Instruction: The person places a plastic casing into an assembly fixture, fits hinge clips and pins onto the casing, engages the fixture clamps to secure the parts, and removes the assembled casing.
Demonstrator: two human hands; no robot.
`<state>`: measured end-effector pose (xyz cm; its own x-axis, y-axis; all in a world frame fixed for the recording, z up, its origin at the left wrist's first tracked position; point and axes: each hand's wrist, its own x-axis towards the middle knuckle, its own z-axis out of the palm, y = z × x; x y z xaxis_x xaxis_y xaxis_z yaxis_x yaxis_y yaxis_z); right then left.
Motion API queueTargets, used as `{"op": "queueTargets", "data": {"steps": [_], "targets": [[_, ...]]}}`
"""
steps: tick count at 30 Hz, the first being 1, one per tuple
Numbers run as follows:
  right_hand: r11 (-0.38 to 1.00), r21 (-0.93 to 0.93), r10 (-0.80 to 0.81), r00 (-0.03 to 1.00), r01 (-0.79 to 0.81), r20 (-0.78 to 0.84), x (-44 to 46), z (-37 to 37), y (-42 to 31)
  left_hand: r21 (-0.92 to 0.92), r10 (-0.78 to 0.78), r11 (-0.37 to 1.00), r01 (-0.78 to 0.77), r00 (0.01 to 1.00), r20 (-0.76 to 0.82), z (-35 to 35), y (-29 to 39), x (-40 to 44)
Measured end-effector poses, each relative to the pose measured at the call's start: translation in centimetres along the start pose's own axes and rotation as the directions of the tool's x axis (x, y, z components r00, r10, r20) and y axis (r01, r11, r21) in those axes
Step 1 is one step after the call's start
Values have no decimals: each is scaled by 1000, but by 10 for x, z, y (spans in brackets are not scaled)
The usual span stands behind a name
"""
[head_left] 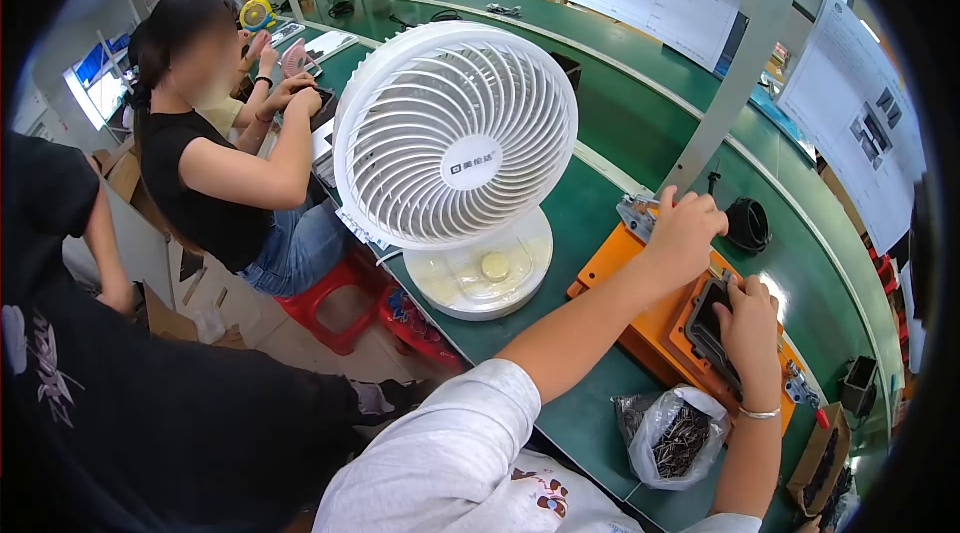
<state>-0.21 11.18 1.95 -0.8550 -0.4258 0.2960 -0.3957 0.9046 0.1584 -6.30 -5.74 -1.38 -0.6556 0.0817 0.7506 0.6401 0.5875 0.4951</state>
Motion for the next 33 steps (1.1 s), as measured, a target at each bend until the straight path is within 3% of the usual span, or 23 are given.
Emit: {"op": "queueTargets", "data": {"steps": [2, 3, 5, 6, 7, 9, 10, 11, 17, 19, 20, 22, 23, 25, 26, 28, 30, 31, 33], "targets": [[969, 247, 16, 1000, -20, 20, -11, -11, 9, -70, 4, 997, -13, 991, -131, -12, 0, 8], [946, 316, 48, 997, -67, 68, -16, -18, 20, -21, 41, 999, -46, 976, -215, -21, -2, 12], [881, 465, 132, 989, -86, -69, -31, -37, 28, 72, 23, 997, 3, 931, -365, -39, -9, 24], [829, 551, 171, 981, -94, -89, -39, -49, 33, 204, 43, 978, 47, 909, -415, -40, -22, 25], [792, 600, 216, 971, -114, -102, -50, -53, 42, 469, 95, 877, 103, 920, -380, -42, -35, 24], [694, 699, 351, 929, -172, -119, -72, -53, 58, 520, -192, 795, 312, 943, -272, -56, -24, 24], [656, 720, 400, 913, -227, -77, -81, -50, 66, 655, -265, 659, 369, 929, -257, -54, -30, 24], [612, 741, 445, 895, -276, -34, -89, -47, 73, 588, -293, 718, 372, 928, -229, -57, -26, 21], [653, 579, 525, 843, -489, 119, -93, -33, 88, 658, -439, 632, 409, 889, -131, -59, -52, 16], [696, 463, 517, 831, -549, 207, -90, -33, 87, 586, -664, 570, 576, 743, -85, -66, -68, 19], [706, 432, 506, 826, -561, 247, -86, -35, 85, 568, -693, 542, 619, 712, -114, -68, -72, 18], [746, 357, 501, 827, -562, 255, -81, -31, 79, 636, -541, 565, 526, 818, -196, -70, -62, 14], [739, 355, 513, 820, -572, 254, -79, -28, 77, 504, -382, 754, 421, 906, -184, -73, -56, 15], [792, 298, 499, 846, -533, 188, -75, -23, 74, 239, -507, 847, 475, 856, 97, -71, -21, 22], [777, 287, 516, 829, -560, 217, -74, -19, 76, 162, -567, 823, 544, 777, 274, -67, 0, 24], [769, 292, 529, 822, -569, 211, -74, -13, 78, 298, -429, 903, 309, 692, 581, -51, 22, 16], [736, 340, 543, 810, -586, 221, -74, -15, 78, 396, -366, 915, 75, 566, 738, -39, 44, 16], [734, 333, 551, 806, -592, 218, -74, -16, 79, 412, -378, 910, 50, 511, 772, -30, 44, 14], [715, 375, 541, 806, -591, 239, -75, -13, 82, 402, -370, 914, 52, 512, 775, -26, 45, 13]]}}
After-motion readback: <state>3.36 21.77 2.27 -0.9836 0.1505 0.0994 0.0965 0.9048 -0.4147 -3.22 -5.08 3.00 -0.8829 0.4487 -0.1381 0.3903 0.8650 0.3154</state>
